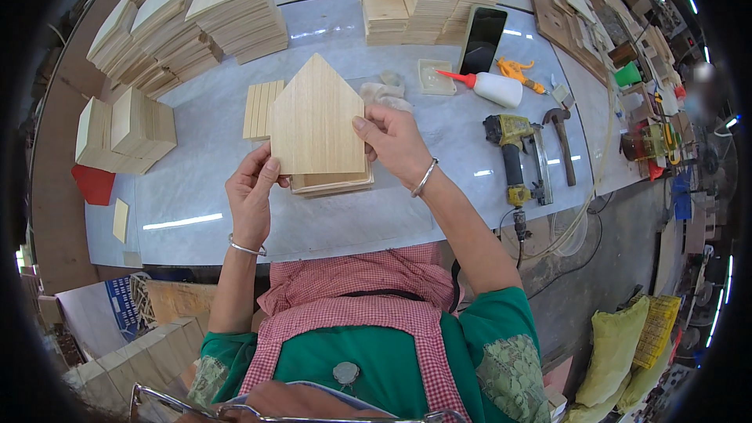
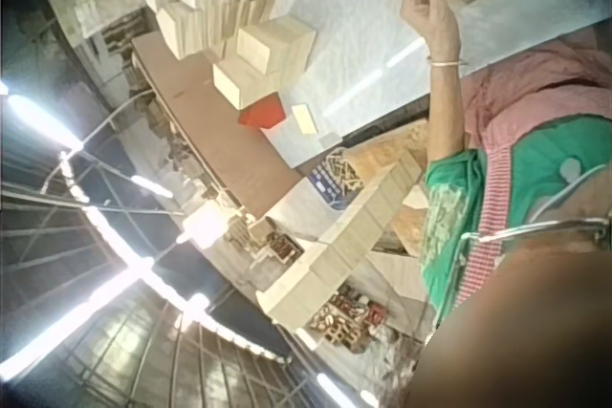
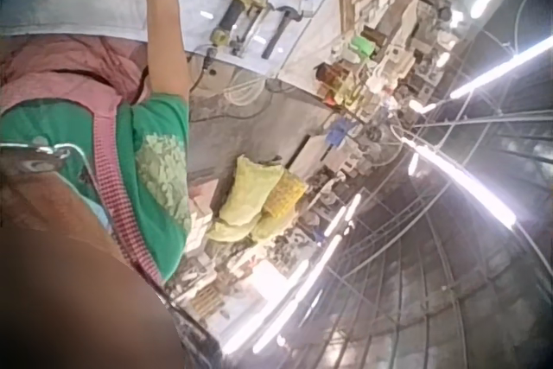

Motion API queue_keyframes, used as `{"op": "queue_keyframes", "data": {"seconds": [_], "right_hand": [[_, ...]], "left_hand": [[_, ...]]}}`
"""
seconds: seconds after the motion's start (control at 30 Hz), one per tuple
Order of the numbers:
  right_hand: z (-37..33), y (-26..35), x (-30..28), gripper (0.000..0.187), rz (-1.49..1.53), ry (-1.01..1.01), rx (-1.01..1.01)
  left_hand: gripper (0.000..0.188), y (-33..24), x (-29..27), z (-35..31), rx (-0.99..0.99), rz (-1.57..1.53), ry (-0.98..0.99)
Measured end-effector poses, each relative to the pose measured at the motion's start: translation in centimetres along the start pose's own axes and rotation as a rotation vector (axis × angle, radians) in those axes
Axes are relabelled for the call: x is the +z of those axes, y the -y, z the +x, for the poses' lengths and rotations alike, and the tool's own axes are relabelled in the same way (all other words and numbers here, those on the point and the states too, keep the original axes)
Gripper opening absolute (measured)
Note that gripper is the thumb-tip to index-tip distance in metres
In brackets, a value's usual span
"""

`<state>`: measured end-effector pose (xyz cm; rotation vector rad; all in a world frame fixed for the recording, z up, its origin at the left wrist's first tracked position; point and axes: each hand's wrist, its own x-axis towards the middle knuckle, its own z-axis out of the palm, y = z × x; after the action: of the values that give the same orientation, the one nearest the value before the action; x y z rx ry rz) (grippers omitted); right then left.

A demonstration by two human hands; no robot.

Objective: Assembling and gluing wooden panels to form a small house-shaped structure using a nail gun and glue.

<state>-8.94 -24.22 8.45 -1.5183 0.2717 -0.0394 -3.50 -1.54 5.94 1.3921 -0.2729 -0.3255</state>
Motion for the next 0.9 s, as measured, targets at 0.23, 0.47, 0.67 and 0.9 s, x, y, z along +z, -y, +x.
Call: {"op": "queue_keyframes", "data": {"seconds": [0.23,0.47,0.67,0.9], "right_hand": [[-0.1,-0.2,0.5,0.013,0.051,-0.135,-0.013],[0.1,-1.1,0.1,0.014,0.103,-0.158,-0.04],[0.3,-1.5,-0.5,0.014,0.082,-0.204,-0.067],[0.1,-1.5,-0.1,0.015,0.07,-0.254,-0.063]], "left_hand": [[0.031,0.4,-0.3,-0.1,0.033,0.019,-0.009],[0.03,0.8,-0.6,-0.5,0.038,0.085,-0.065],[0.037,2.4,-0.9,-0.8,0.332,0.326,0.022],[0.039,2.9,-1.1,-1.2,0.389,0.48,0.028]]}}
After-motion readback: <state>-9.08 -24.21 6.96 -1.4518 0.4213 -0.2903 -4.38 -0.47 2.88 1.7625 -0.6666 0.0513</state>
